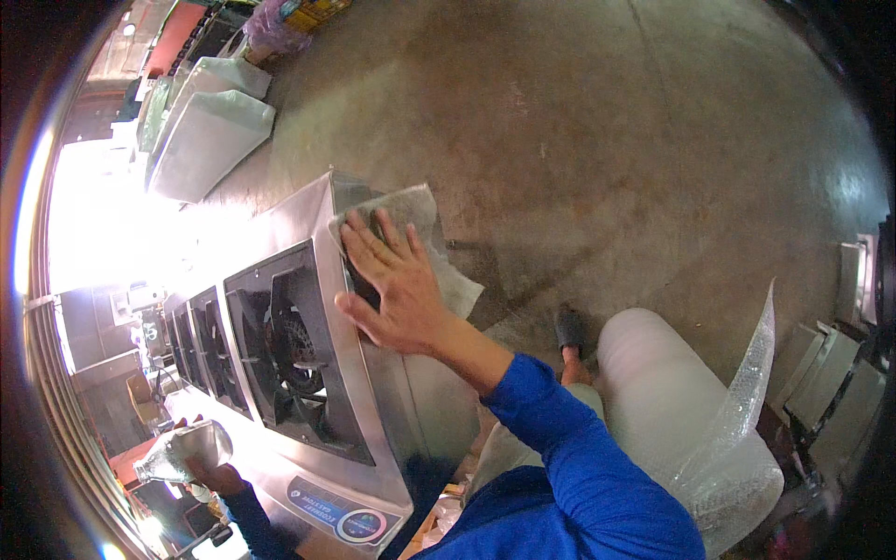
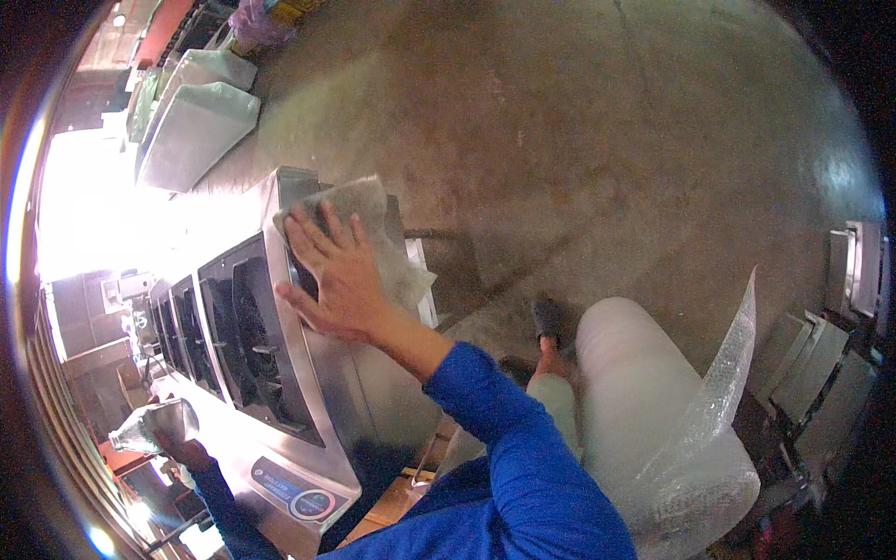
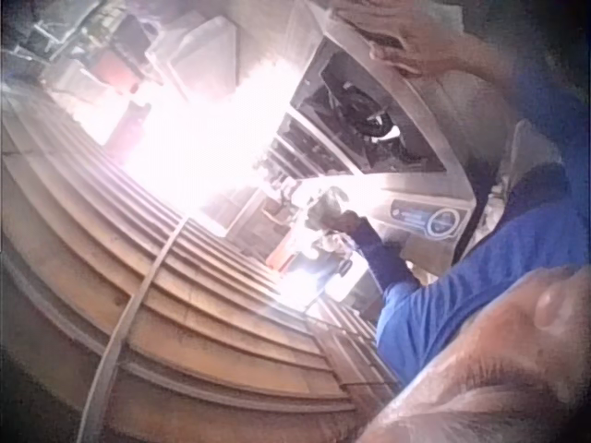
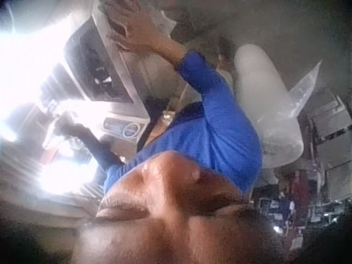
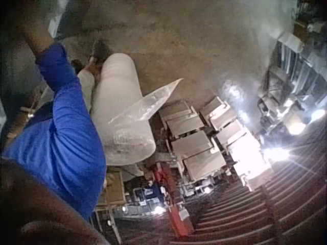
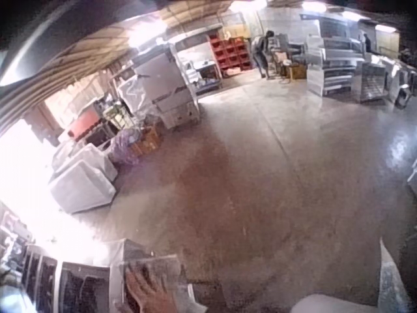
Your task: The person cleans a stainless steel commercial gas range in a warehouse. They spray liquid from a clear bottle onto the surface and wipe it with a cloth, working on the front panel, sides, and top surface around the burners.
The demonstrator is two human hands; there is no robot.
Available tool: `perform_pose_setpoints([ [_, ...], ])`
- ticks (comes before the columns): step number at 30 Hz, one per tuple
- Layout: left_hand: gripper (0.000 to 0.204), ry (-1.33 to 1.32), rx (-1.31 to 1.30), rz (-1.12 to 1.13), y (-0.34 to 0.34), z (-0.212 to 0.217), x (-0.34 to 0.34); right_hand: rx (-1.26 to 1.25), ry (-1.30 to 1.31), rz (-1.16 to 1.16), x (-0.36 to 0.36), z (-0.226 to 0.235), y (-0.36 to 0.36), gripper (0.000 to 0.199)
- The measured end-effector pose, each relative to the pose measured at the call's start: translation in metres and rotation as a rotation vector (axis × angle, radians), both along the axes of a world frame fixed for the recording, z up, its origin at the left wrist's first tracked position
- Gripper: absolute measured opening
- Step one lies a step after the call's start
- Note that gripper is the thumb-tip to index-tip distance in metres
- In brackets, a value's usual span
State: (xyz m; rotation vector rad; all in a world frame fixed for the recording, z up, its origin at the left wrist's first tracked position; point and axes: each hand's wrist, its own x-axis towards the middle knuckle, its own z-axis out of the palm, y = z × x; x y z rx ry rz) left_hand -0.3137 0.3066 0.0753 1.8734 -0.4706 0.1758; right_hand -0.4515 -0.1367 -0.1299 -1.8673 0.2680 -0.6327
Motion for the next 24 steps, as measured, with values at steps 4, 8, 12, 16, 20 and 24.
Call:
perform_pose_setpoints([
  [4,0.077,-0.032,-0.031,0.076,-0.015,0.000,-0.007,0.025,-0.017,0.026,0.001,0.000,-0.002,0.081],
  [8,0.078,-0.033,0.065,0.078,-0.020,-0.001,-0.012,-0.006,-0.007,-0.009,0.002,0.000,-0.003,0.081],
  [12,0.080,0.011,0.028,0.010,-0.020,-0.002,-0.011,-0.055,0.046,0.042,0.000,0.001,-0.003,0.078],
  [16,0.082,0.022,0.048,0.058,-0.022,-0.001,-0.008,-0.079,0.006,-0.012,-0.003,0.001,-0.002,0.078],
  [20,0.082,-0.063,-0.048,0.090,-0.025,0.000,-0.010,-0.015,0.014,-0.002,-0.005,0.002,-0.001,0.079],
  [24,0.080,-0.003,0.037,0.077,-0.025,0.001,-0.010,-0.010,-0.004,0.072,-0.005,-0.002,-0.002,0.077],
])
